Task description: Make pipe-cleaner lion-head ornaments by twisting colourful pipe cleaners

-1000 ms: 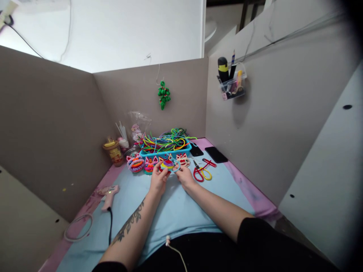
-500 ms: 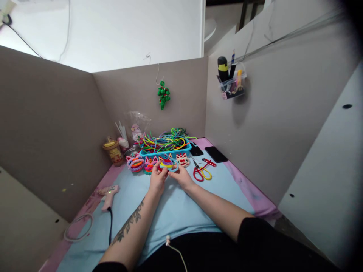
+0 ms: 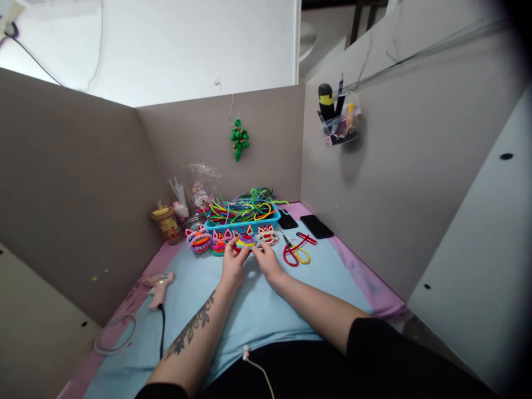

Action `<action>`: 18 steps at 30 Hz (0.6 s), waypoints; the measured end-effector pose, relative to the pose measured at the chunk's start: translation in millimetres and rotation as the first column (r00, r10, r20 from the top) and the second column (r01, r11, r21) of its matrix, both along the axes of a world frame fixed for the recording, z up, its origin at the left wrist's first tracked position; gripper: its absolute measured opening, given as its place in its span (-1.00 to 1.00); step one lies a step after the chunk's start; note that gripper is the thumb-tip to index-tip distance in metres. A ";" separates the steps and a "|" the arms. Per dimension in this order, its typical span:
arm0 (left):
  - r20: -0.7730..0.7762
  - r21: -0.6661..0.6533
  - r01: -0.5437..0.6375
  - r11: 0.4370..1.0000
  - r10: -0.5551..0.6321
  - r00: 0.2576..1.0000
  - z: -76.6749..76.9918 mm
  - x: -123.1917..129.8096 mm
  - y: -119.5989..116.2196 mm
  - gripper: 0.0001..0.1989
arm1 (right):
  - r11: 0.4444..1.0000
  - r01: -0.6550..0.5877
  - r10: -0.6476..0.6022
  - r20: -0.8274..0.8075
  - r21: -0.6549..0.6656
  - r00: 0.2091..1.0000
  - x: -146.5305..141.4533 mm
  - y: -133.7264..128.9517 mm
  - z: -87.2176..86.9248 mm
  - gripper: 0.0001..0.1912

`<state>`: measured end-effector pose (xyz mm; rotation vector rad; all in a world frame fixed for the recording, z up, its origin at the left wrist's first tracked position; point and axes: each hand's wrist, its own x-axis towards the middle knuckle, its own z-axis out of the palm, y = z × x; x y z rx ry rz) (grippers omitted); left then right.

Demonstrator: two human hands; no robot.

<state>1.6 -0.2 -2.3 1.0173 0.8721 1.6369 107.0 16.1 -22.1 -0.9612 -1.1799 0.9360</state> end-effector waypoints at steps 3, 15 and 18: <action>-0.024 0.007 -0.023 1.000 0.024 0.999 -2.0 -0.1 0.1 -0.38 | 0.998 -0.022 0.018 -0.063 -0.066 0.998 -0.7 1.6 -2.2 -0.76; 0.116 -0.087 0.111 0.990 -0.101 0.988 8.9 4.2 -6.7 -0.34 | 0.957 -0.071 -0.029 -0.336 -0.282 0.942 5.7 12.8 6.9 -0.76; 0.146 -0.089 0.164 0.982 -0.150 0.978 7.9 3.5 -6.7 -0.33 | 0.944 -0.116 -0.016 -0.396 -0.308 0.918 7.9 13.7 10.3 -0.75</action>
